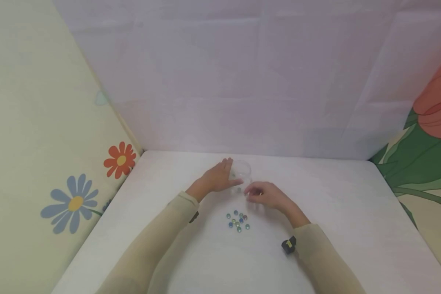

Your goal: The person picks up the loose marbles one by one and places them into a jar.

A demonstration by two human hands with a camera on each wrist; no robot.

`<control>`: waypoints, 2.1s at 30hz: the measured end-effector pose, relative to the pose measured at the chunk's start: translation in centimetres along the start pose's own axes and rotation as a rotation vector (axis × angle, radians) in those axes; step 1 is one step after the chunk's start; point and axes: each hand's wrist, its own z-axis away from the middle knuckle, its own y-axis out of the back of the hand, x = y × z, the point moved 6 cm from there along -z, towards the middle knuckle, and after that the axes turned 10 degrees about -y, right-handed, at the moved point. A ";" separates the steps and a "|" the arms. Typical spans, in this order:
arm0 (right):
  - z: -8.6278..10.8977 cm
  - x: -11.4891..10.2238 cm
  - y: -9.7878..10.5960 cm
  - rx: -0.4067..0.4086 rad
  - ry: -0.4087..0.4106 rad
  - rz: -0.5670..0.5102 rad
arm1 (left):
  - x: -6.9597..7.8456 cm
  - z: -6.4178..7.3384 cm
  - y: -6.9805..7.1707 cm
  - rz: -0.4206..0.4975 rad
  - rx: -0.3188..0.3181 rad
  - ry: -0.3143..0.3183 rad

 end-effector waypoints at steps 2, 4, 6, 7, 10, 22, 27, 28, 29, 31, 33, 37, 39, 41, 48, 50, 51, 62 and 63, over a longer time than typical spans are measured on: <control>0.0 -0.1 0.1 0.009 0.005 -0.006 | 0.1 -0.1 0.0 -0.007 -0.001 -0.003; -0.1 -0.1 0.3 0.015 0.004 -0.015 | 0.1 -0.1 0.0 -0.012 -0.002 -0.004; -0.1 -0.1 0.5 0.024 -0.007 -0.025 | 0.1 -0.1 0.0 -0.012 -0.004 -0.003; -0.1 -0.1 0.5 0.029 -0.012 -0.029 | 0.1 -0.2 0.0 -0.014 -0.005 -0.003; -0.2 -0.3 0.8 0.045 -0.021 -0.040 | 0.1 -0.2 0.1 -0.024 -0.012 0.000; -0.6 -0.9 1.6 0.096 -0.014 -0.101 | -0.1 -0.3 -0.2 -0.039 -0.022 -0.002; -0.8 -1.1 1.8 0.112 0.005 -0.125 | -0.1 -0.3 -0.2 -0.037 -0.018 0.002; -0.8 -1.2 1.8 0.114 0.006 -0.128 | -0.1 -0.3 -0.2 -0.037 -0.018 0.003; -0.9 -1.3 1.9 0.117 0.007 -0.133 | -0.1 -0.3 -0.2 -0.038 -0.017 0.003; -0.9 -1.4 1.9 0.125 0.006 -0.137 | 0.0 -0.2 -0.2 -0.037 -0.018 0.003; -1.0 -1.5 2.0 0.130 0.005 -0.143 | 0.0 -0.2 -0.1 -0.037 -0.020 0.001; -1.1 -1.7 2.1 0.136 0.005 -0.155 | 0.0 -0.2 -0.1 -0.032 -0.023 -0.001; -1.2 -1.8 2.2 0.137 0.004 -0.162 | 0.0 -0.2 0.0 -0.031 -0.023 -0.002; -1.3 -1.9 2.3 0.144 0.003 -0.172 | 0.0 -0.2 0.0 -0.030 -0.025 -0.001; -1.7 -2.0 2.6 0.160 0.004 -0.180 | 0.2 0.0 0.3 -0.028 -0.032 -0.008; -1.8 -2.1 2.7 0.164 -0.006 -0.181 | 0.3 0.1 0.3 -0.031 -0.033 -0.010; -1.9 -2.1 2.7 0.167 -0.015 -0.182 | 0.3 0.1 0.3 -0.033 -0.033 -0.011; -2.8 -2.2 3.0 0.197 -0.085 -0.248 | 0.1 0.1 0.3 -0.038 -0.032 0.003; -2.9 -2.2 3.1 0.200 -0.086 -0.253 | 0.1 0.1 0.3 -0.039 -0.031 0.004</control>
